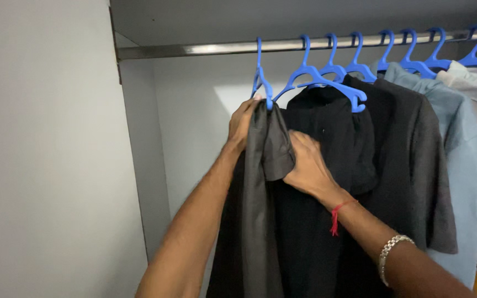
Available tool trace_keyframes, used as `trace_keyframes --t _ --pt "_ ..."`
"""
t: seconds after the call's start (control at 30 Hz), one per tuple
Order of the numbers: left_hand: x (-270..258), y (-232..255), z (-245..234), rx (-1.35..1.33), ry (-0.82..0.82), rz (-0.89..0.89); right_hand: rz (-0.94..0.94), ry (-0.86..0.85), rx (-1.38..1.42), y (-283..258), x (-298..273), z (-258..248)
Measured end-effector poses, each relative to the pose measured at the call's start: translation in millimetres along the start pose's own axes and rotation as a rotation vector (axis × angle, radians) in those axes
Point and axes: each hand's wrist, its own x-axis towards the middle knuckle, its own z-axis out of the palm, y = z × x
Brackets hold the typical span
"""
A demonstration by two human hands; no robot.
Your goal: The person picks up pants from a bed, places them on blue hangers, and hangs them one by one in a wardrobe. The person repeats this process for several pairs of pants, including black, gray, blue, and beige ones.
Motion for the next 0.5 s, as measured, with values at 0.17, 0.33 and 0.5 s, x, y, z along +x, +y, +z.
trace_keyframes --t 0.17,0.33,0.5 --pt "-10.2 32.2 5.9 -0.064 -0.087 0.227 -0.022 -0.019 0.204 3.4 -33.3 16.8" --pt "-25.1 57.3 8.3 -0.087 -0.224 0.143 0.234 -0.188 0.289 8.1 -53.7 21.0" --pt "-41.6 60.4 13.4 0.048 -0.209 0.012 0.199 -0.185 0.324 8.2 -79.2 27.3"
